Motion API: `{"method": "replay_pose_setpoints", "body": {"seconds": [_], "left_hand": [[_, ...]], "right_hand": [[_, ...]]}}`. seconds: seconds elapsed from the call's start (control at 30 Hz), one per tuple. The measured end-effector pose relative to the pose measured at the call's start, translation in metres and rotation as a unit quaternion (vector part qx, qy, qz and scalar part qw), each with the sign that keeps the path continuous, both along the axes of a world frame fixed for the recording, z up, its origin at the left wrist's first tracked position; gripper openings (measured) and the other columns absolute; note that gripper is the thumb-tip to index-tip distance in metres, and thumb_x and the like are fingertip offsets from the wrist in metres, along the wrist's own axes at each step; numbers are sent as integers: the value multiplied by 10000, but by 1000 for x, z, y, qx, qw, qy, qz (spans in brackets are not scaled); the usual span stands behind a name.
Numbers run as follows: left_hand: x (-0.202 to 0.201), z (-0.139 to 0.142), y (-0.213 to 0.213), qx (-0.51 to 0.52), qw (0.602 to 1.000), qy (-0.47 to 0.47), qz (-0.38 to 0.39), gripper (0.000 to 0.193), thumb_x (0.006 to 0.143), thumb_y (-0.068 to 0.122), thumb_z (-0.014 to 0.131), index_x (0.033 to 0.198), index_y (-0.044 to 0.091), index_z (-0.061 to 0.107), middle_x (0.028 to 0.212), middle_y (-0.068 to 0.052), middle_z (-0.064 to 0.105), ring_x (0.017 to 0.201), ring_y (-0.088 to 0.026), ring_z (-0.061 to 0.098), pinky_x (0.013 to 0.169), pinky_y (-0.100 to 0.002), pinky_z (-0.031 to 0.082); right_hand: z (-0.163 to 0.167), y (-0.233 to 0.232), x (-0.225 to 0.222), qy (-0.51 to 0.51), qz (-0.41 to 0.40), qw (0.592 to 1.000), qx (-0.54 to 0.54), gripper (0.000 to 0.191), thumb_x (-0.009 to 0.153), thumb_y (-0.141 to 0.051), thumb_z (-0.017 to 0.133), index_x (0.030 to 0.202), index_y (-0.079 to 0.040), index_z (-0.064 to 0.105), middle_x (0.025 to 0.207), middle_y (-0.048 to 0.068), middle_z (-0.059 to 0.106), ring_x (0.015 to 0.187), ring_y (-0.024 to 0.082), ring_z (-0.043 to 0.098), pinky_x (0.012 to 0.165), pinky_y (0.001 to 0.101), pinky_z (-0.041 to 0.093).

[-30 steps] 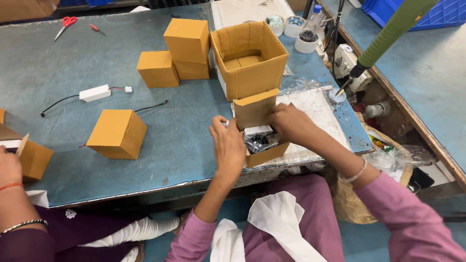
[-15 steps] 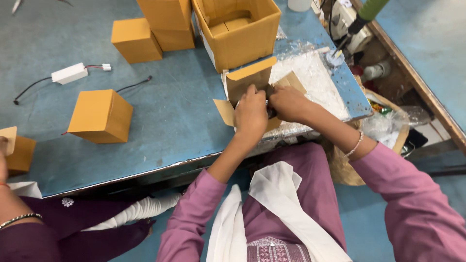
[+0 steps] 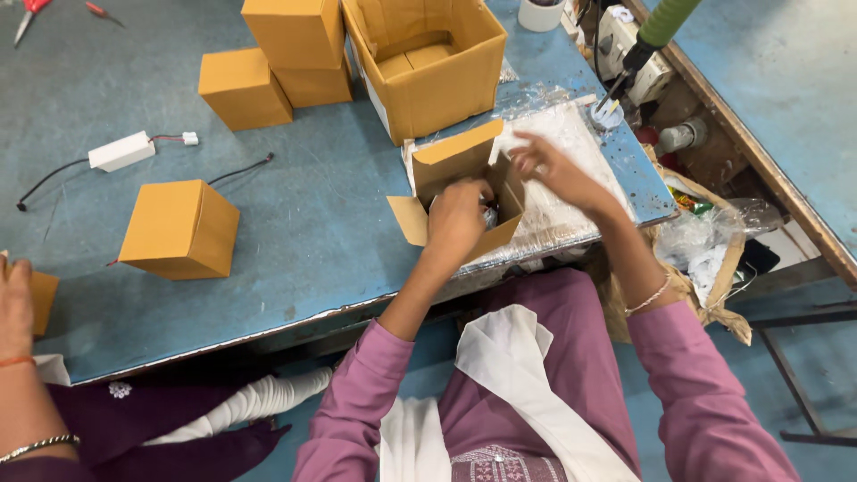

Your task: The person packs small white electronic components with wires into cardboard boxes on a factory table. They open boxes, place components inside, and close the flaps, repeating the process for multiple units.

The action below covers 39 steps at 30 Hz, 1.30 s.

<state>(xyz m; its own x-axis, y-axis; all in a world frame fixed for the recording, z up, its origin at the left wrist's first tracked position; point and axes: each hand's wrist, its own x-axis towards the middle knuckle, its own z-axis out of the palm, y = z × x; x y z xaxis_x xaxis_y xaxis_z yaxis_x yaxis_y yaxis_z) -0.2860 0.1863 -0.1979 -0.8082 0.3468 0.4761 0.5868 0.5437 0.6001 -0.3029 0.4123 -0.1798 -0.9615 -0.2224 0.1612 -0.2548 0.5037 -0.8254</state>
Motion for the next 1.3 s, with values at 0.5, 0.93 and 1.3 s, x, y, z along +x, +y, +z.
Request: {"method": "replay_pose_setpoints", "body": {"seconds": [0.5, 0.93, 1.3], "left_hand": [[27, 32, -71, 69, 993, -40, 93, 504, 798, 8, 774, 1271, 55, 608, 1239, -189, 664, 1168, -368, 617, 994, -429, 492], [99, 26, -35, 337, 934, -115, -8, 375, 1005, 86, 576, 1370, 1, 558, 1419, -157, 610, 1320, -264, 625, 1144, -400, 503], [78, 8, -65, 510, 848, -143, -31, 384, 1019, -2, 511, 1402, -16, 476, 1304, -170, 640, 1229, -218, 645, 1093, -362, 526]], "right_hand": [[-28, -65, 27, -190, 30, 939, -286, 564, 963, -282, 638, 1440, -25, 479, 1269, 63, 636, 1137, 120, 605, 972, 278, 494], [-32, -85, 41, -140, -72, 931, -329, 420, 954, -179, 661, 1330, -14, 575, 1197, 140, 673, 1080, 160, 643, 948, 298, 506], [13, -68, 68, 157, 75, 983, -65, 682, 767, -173, 830, 1381, -120, 538, 1573, 132, 440, 1477, 332, 397, 1211, 459, 295]]}}
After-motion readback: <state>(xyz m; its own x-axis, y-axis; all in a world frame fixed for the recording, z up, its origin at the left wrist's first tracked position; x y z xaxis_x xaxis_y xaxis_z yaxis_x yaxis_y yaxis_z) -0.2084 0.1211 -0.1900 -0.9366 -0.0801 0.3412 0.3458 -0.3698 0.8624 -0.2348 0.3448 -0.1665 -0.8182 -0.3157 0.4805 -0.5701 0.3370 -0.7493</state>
